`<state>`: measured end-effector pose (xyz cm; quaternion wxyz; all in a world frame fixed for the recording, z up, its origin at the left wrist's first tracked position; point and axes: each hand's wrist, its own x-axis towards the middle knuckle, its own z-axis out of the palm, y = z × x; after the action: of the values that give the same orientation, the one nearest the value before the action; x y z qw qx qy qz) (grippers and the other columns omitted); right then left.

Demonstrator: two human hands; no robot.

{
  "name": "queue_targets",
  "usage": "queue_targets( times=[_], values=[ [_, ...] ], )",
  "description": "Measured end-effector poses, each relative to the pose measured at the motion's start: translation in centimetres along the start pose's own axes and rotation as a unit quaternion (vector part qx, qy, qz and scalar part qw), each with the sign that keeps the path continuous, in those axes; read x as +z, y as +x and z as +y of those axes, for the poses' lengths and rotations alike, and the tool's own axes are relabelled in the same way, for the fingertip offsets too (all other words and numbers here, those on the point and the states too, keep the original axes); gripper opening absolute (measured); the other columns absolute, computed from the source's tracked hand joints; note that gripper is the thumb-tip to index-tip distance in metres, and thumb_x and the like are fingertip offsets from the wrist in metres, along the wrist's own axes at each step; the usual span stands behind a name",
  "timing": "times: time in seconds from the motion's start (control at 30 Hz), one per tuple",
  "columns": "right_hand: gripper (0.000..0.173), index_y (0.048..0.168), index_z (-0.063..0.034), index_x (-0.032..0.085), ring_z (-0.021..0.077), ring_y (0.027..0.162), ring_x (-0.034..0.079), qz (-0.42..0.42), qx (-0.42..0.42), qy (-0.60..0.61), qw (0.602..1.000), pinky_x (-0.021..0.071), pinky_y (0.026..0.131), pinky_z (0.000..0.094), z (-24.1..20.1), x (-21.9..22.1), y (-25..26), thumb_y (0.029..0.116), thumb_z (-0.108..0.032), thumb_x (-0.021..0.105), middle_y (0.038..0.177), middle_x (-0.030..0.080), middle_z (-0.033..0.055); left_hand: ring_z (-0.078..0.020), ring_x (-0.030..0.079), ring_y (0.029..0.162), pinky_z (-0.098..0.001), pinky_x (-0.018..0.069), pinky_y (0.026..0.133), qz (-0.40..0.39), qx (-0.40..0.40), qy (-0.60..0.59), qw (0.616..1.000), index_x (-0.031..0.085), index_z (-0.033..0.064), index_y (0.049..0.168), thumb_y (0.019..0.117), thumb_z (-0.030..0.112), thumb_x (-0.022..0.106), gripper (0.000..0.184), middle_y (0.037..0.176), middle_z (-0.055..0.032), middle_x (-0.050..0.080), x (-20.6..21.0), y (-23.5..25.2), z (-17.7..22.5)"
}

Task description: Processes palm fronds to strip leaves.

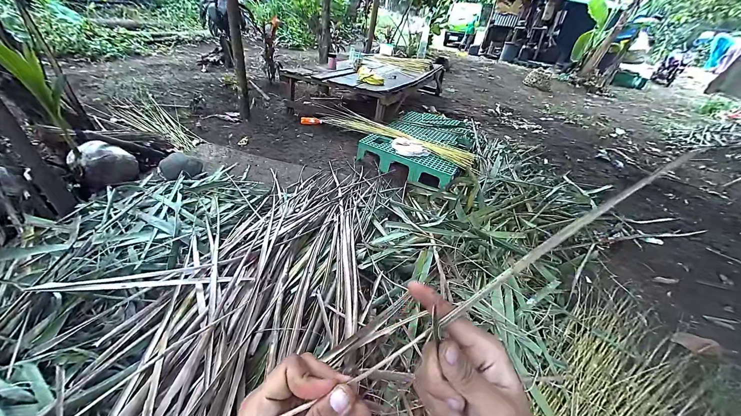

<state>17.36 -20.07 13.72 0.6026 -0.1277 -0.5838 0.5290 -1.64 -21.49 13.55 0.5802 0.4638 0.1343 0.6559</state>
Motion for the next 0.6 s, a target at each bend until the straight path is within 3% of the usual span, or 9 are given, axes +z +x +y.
queue_targets(
  times=[0.2, 0.37, 0.43, 0.6],
  values=[
    [0.049, 0.150, -0.0088, 0.044, -0.0070, 0.046, 0.045, 0.114, -0.023, 0.049, 0.992, 0.0402, 0.045, 0.0116, -1.4, -1.8, -0.1, 0.1064, -0.029, 0.052, 0.058, 0.049, -0.0175, -0.0047, 0.073, 0.078, -0.0217, 0.0627, 0.074, 0.013, 0.047, 0.063, 0.997, 0.074, 0.0199, 0.094, 0.0944, 0.016, 0.072, 0.005, 0.093, 0.0050, 0.076, -1.0, 0.5, 0.7],
    [0.051, 0.155, -0.0132, 0.042, -0.0106, 0.048, 0.039, -0.054, 0.096, 0.092, 0.990, 0.0338, 0.044, 0.0088, -0.2, 1.0, -0.5, 0.1080, -0.031, 0.048, 0.062, 0.046, -0.0187, -0.0072, 0.073, 0.091, -0.0252, 0.0632, 0.083, -0.043, 0.084, 0.110, 0.989, 0.072, 0.0204, 0.099, 0.0949, 0.015, 0.072, 0.006, 0.105, 0.0054, 0.074, -0.2, 1.1, -0.5],
    [0.048, 0.154, -0.0124, 0.043, -0.0102, 0.049, 0.039, -0.083, 0.114, 0.122, 0.982, 0.0330, 0.045, 0.0088, 0.3, 1.6, -0.6, 0.1089, -0.027, 0.046, 0.062, 0.046, -0.0178, -0.0082, 0.073, 0.094, -0.0258, 0.0623, 0.085, -0.044, 0.084, 0.105, 0.990, 0.071, 0.0198, 0.098, 0.0951, 0.015, 0.071, 0.006, 0.106, 0.0041, 0.075, 0.1, 1.2, -0.5],
    [0.045, 0.148, -0.0105, 0.051, -0.0100, 0.045, 0.041, 0.062, 0.044, 0.122, 0.990, 0.0345, 0.043, 0.0094, -1.3, -1.5, -0.3, 0.1062, -0.027, 0.051, 0.057, 0.048, -0.0191, -0.0060, 0.074, 0.090, -0.0245, 0.0630, 0.083, -0.042, 0.095, 0.129, 0.986, 0.072, 0.0221, 0.097, 0.0951, 0.016, 0.072, 0.006, 0.101, 0.0075, 0.076, -1.7, 0.9, 1.5]
  ],
)
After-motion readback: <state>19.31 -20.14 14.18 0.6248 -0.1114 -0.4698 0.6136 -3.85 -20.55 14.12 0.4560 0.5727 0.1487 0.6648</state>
